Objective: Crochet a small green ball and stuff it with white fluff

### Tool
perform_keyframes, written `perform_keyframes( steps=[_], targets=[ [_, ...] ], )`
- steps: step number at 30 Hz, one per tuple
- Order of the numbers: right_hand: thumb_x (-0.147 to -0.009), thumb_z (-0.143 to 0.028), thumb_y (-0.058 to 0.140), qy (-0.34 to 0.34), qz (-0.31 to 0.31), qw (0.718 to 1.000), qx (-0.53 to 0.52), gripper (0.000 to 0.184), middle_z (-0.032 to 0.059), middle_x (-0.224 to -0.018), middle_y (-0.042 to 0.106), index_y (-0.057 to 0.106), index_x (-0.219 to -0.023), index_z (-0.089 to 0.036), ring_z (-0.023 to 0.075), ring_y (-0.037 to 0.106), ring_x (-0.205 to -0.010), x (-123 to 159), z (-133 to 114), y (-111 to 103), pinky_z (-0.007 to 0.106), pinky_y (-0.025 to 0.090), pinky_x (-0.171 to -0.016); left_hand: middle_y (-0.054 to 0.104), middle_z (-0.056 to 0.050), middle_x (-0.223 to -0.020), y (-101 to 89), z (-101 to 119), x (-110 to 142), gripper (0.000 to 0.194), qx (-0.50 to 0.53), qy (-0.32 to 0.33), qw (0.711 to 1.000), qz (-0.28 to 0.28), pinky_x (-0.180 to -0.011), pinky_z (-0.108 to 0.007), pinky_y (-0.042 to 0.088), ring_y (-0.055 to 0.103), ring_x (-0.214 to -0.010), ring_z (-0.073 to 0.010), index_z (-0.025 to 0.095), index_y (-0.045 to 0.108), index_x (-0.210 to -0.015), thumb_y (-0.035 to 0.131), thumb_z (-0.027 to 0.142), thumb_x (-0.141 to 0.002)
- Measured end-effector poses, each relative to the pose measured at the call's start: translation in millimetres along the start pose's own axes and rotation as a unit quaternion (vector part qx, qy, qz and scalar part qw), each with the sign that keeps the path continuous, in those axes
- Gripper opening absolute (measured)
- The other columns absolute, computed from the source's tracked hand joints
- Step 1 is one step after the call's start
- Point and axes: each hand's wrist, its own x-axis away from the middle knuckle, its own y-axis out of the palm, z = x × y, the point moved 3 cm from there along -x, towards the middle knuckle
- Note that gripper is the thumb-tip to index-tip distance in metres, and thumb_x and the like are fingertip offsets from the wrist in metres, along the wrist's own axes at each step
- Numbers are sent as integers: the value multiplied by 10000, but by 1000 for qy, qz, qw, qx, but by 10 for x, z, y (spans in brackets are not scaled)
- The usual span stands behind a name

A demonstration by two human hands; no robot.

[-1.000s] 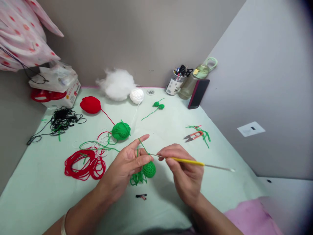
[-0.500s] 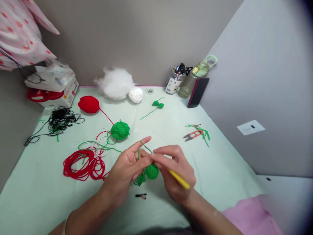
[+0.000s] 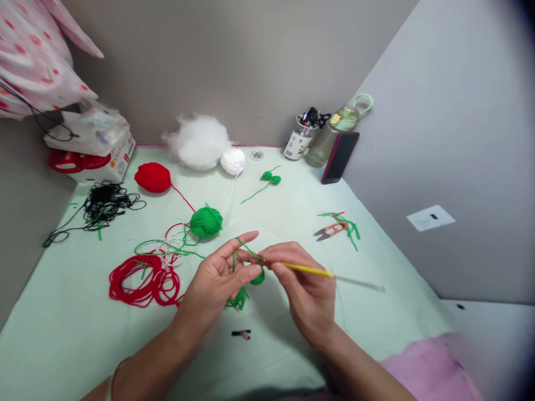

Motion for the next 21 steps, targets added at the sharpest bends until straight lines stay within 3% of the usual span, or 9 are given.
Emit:
perform_keyframes(
  steps=[3,5,9,12,15,18,21],
  targets=[
    [-992,-103,611,-132,-50,975,172,309,115,-1147,755,750,-1231,-241,235,718,-1049,70,-73,16,360,612,-838,549,67,-722,0,-16,-6,507,36,-12,999,10,-474,-139,251,306,-498,-7,234,719,-1291,868,316,-813],
    [-990,-96,611,-161,-50,965,202,324,128,-1176,745,742,-1252,-233,238,714,-1062,86,-89,-3,358,614,-835,522,73,-698,10,-8,-8,541,64,-39,997,-1,-469,-133,236,275,-492,-5,218,712,-1308,876,312,-801],
    [-990,-96,608,-28,31,999,25,261,49,-935,748,776,-1107,-259,173,697,-820,-9,-36,-121,310,594,-703,552,61,-717,-7,69,-15,514,66,-49,997,2,-442,-131,201,258,-484,0,215,750,-1260,893,280,-771],
    [-1003,-155,612,36,47,995,-84,206,23,-856,717,784,-1028,-264,152,652,-700,-50,0,-116,302,568,-628,582,53,-747,-31,94,3,467,30,13,999,38,-519,-117,330,410,-563,-28,271,768,-1235,886,269,-783],
    [-989,-127,617,-18,-7,999,30,258,53,-945,739,787,-1108,-281,183,697,-819,2,-22,-30,326,588,-690,605,50,-763,-13,39,37,550,22,42,998,47,-649,-139,424,512,-682,-67,329,731,-1302,896,278,-780],
    [-974,-96,621,-110,-16,982,151,359,82,-1078,752,758,-1234,-301,215,706,-957,77,-60,-9,352,592,-764,570,53,-713,28,-23,41,592,42,-16,999,6,-602,-153,392,446,-617,-62,309,715,-1338,898,333,-776],
    [-984,-101,613,-58,40,995,67,313,55,-973,748,778,-1168,-293,196,679,-884,45,-26,-116,338,566,-734,508,62,-665,18,1,27,467,42,-53,998,-1,-508,-151,283,327,-550,-44,247,780,-1236,880,347,-791]
  ],
)
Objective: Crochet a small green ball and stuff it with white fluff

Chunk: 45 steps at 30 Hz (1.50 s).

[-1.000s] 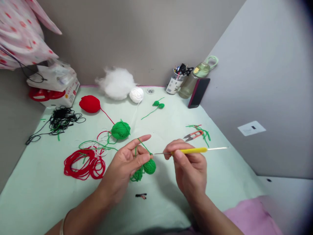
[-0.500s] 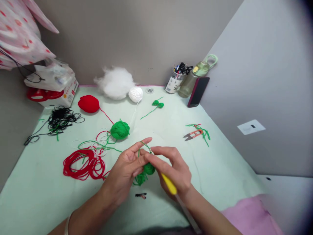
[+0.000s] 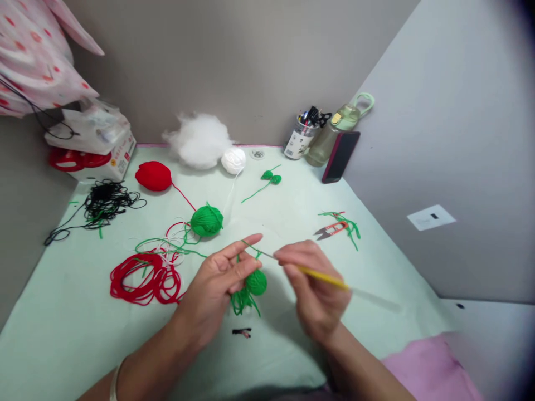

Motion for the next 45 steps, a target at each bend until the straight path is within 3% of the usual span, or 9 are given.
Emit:
perform_keyframes(
  steps=[5,9,18,22,26,34,37,40,45],
  targets=[
    [-999,-217,648,131,-3,970,-204,173,33,-895,737,811,-1006,-278,170,639,-782,-131,103,9,310,522,-669,593,48,-744,-31,37,2,398,-49,49,998,-2,-625,-168,392,496,-673,-74,328,800,-1181,882,325,-791],
    [-996,-193,651,152,-50,970,-183,176,44,-956,784,810,-1011,-263,182,703,-877,-141,85,101,314,566,-741,663,39,-804,-38,-24,-28,390,-58,53,997,-18,-756,-198,457,594,-791,-104,358,796,-1187,873,325,-806],
    [-992,-93,597,-109,-99,981,129,336,119,-1174,751,737,-1259,-239,239,711,-1068,21,-72,108,373,613,-836,724,-3,-851,-8,-18,-38,463,30,-1,1000,1,-832,-226,473,648,-885,-146,265,792,-1197,900,342,-754],
    [-996,-133,609,47,-18,997,-52,226,57,-930,761,782,-1080,-250,192,697,-803,-88,55,-13,340,591,-696,688,11,-801,-41,62,-40,424,-1,9,1000,14,-734,-194,440,574,-758,-108,240,798,-1192,869,323,-783],
    [-994,-248,658,168,-6,964,-208,143,25,-856,719,800,-978,-251,145,639,-698,-121,167,27,298,540,-653,709,5,-842,-57,82,-36,285,-47,58,997,11,-754,-203,447,595,-800,-116,250,821,-1084,852,304,-805],
    [-987,-253,662,123,-146,979,-67,159,47,-939,723,763,-1109,-235,166,681,-807,-174,136,7,289,567,-696,681,27,-723,-16,66,-31,169,-38,83,996,-4,-678,-211,449,585,-713,-115,216,749,-759,893,305,-759],
    [-1017,-190,569,31,-242,956,162,253,104,-1136,733,691,-1236,-221,208,704,-971,-266,417,-379,355,580,-845,638,35,-683,-60,191,-18,215,-47,80,996,10,-649,-206,436,544,-675,-109,214,750,-746,922,340,-720],
    [-946,12,386,8,-280,814,509,460,173,-1250,703,648,-1275,-174,284,659,-1134,-339,868,-873,428,538,-922,674,23,-795,-155,346,12,249,-37,91,995,9,-713,-198,468,590,-792,-123,235,749,-722,941,391,-696],
    [-873,32,396,14,-298,773,560,395,159,-1027,723,663,-1079,-174,311,667,-978,-364,1283,-1294,417,517,-805,741,-24,-1270,-283,546,71,294,12,143,984,-102,-1165,-407,422,500,-1408,-286,259,731,-656,921,478,-706]
  ],
)
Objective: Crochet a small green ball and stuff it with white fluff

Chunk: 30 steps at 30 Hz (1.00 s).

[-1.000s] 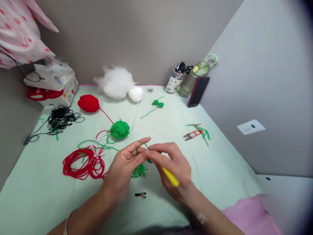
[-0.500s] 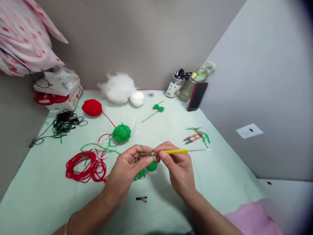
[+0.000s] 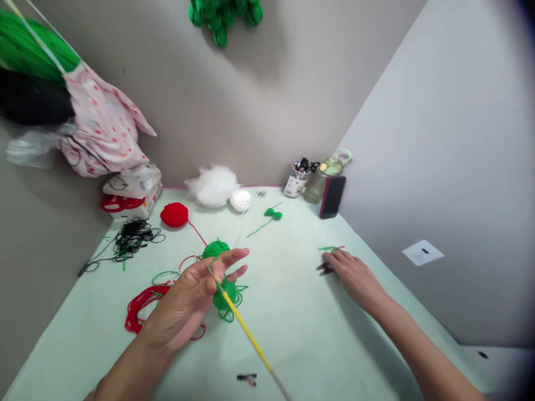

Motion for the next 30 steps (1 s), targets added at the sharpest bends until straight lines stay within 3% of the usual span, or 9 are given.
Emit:
perform_keyframes(
  steps=[3,7,11,15,20,26,30],
  targets=[
    [-906,-32,430,-8,1,1000,3,296,116,-941,691,645,-1013,-203,271,660,-856,-4,36,44,379,507,-770,708,-12,-1383,-4,92,16,262,18,42,997,-63,-1234,-519,358,361,-1535,-308,266,740,-650,870,449,-785],
    [-961,-103,399,10,26,1000,-13,309,93,-960,656,621,-1146,-211,211,645,-692,-40,-90,-102,313,495,-629,681,-20,-1440,28,124,22,267,17,52,995,-88,-1243,-553,346,325,-1562,-311,262,752,-632,844,425,-822],
    [-1070,-213,363,-27,88,981,-170,312,60,-981,656,566,-1307,-229,189,688,-781,-52,-545,-528,299,542,-699,674,-34,-1453,80,61,22,264,16,43,994,-103,-1248,-567,326,309,-1572,-309,262,753,-623,865,423,-800],
    [-1095,-426,415,-178,117,941,-264,326,52,-921,716,638,-1210,-218,185,683,-788,-47,-1153,-949,281,515,-682,667,-38,-1465,161,-19,51,265,2,29,994,-107,-1244,-533,327,328,-1564,-292,262,749,-631,872,439,-785],
    [-1110,-455,339,-225,107,936,-250,446,44,-847,715,706,-1081,-204,173,641,-743,-80,-1544,-1060,272,455,-644,626,-34,-1516,250,-81,129,301,-25,-1,996,-87,-1109,-462,440,557,-1389,-332,239,731,-628,882,460,-766],
    [-1097,-457,408,-229,156,908,-313,440,28,-790,737,767,-998,-223,158,666,-732,-4,-1646,-1076,260,444,-641,630,-56,-1512,305,-108,272,324,-55,21,996,-73,-1090,-409,459,521,-1420,-327,223,709,-641,906,464,-732],
    [-1071,-421,501,-204,180,905,-326,338,29,-801,741,760,-1029,-207,161,673,-714,150,-1421,-1197,264,485,-646,713,-70,-1398,358,-115,369,274,-1,68,998,-7,-1173,-429,441,459,-1484,-293,223,724,-701,887,430,-773]
  ],
)
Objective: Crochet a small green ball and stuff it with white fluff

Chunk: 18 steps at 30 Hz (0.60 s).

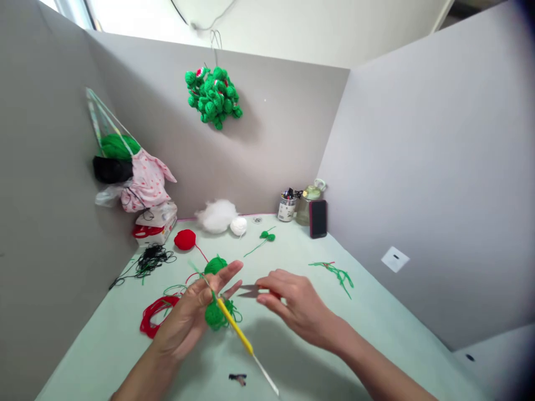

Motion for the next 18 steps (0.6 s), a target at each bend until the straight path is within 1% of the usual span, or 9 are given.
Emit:
perform_keyframes(
  steps=[2,4,6,8,11,13,15,17,18],
  targets=[
    [-1063,-373,523,26,87,996,27,283,50,-863,755,740,-1081,-192,171,685,-736,122,125,-186,278,519,-679,778,-74,-1246,30,-28,27,244,42,9,998,53,-1153,-427,487,548,-1408,-276,209,740,-741,906,387,-761],
    [-1055,-347,525,63,215,971,78,278,82,-941,759,710,-1181,-181,188,690,-764,281,323,-324,305,538,-702,804,-35,-1028,62,-84,38,243,88,8,991,102,-1093,-391,553,681,-1221,-238,196,752,-764,954,314,-701],
    [-1054,-381,503,126,272,947,112,341,126,-1036,759,679,-1253,-167,231,710,-852,433,566,-324,355,563,-753,765,18,-856,106,-160,33,274,118,10,986,120,-1014,-337,604,749,-995,-180,186,750,-774,983,253,-647],
    [-1066,-399,436,170,214,955,112,382,148,-1108,755,670,-1262,-170,259,727,-914,532,775,-180,410,587,-820,731,46,-797,143,-252,21,264,133,13,983,126,-938,-292,632,746,-845,-128,180,740,-784,973,199,-662],
    [-982,-385,595,154,133,974,97,344,107,-1054,777,683,-1277,-230,277,748,-901,608,863,94,421,631,-785,724,38,-776,162,-406,-9,238,147,12,979,140,-796,-231,642,725,-745,-99,168,732,-796,949,155,-698],
    [-909,-356,703,124,97,984,78,524,117,-1247,733,595,-1415,-270,295,730,-1090,608,770,244,420,647,-852,730,20,-774,162,-504,-38,252,151,8,978,144,-716,-202,625,716,-714,-99,158,737,-809,957,160,-686],
    [-920,-309,706,68,47,996,13,746,140,-1467,593,372,-1588,-296,278,659,-1259,561,585,362,397,650,-907,736,13,-795,164,-590,-72,294,154,8,978,143,-702,-192,611,707,-715,-97,158,737,-817,979,187,-652],
    [-903,-331,746,-12,27,1000,-1,887,154,-1559,495,250,-1637,-304,309,534,-1411,482,363,428,466,577,-1068,732,11,-802,169,-666,-106,343,154,7,979,134,-690,-185,595,695,-718,-97,158,731,-808,1002,236,-611],
    [-921,-326,730,-54,28,998,5,864,158,-1571,480,248,-1638,-301,319,503,-1435,435,264,453,503,528,-1127,727,8,-801,171,-703,-122,369,151,3,980,127,-666,-184,584,689,-713,-100,155,730,-809,1010,261,-593]
  ],
)
